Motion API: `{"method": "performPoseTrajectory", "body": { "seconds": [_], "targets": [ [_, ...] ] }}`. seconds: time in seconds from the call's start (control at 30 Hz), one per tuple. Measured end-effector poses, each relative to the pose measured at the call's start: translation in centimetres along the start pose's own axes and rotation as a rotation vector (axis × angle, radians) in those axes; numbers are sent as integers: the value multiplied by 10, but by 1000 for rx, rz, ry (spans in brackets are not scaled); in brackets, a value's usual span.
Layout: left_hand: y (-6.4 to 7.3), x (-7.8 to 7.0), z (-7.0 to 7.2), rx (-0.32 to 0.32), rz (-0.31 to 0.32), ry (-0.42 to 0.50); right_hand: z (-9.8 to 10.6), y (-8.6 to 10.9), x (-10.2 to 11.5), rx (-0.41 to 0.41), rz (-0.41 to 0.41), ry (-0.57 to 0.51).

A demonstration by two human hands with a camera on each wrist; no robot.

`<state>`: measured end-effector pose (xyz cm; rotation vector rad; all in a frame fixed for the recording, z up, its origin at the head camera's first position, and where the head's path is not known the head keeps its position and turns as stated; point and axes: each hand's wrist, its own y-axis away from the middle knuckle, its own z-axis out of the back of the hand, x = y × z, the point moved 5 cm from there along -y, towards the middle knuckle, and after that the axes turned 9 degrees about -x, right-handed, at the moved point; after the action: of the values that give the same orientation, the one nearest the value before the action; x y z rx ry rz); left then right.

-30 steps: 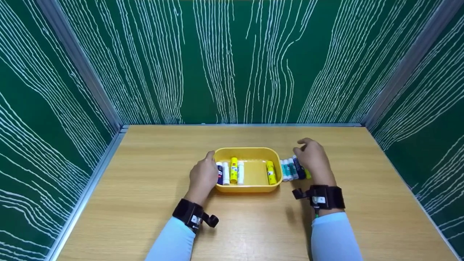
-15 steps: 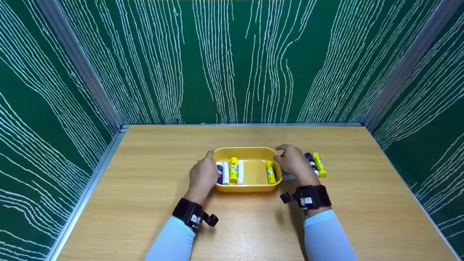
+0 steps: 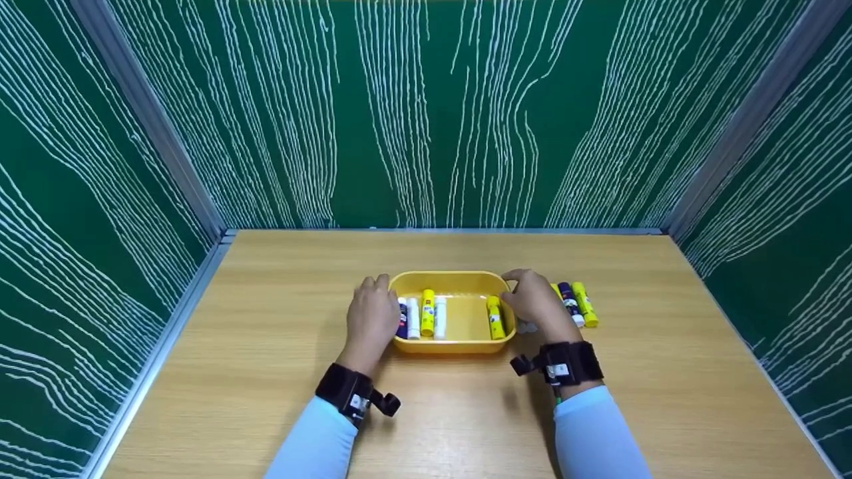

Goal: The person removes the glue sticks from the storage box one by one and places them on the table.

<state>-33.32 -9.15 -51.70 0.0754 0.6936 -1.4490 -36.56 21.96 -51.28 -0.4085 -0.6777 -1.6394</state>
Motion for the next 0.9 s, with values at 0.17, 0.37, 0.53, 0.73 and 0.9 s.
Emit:
{"method": "performPoseTrajectory", "body": {
  "seconds": [0.17, 0.37, 0.53, 0.73, 0.9],
  "targets": [
    [1, -18, 9, -39, -42, 7, -1, -1, 1, 20, 0, -5],
    [6, -62, 8, -5, -234, 132, 0, -1, 0, 16, 24, -11],
    [6, -88, -2, 83, -234, 188, 0, -1, 0, 18, 15, -14],
    [5, -106, -24, 264, -108, 228, -2, -1, 0, 31, -5, -18],
    [5, -115, -43, 401, 16, 322, -2, -1, -1, 35, -2, -24]
  ]
}}
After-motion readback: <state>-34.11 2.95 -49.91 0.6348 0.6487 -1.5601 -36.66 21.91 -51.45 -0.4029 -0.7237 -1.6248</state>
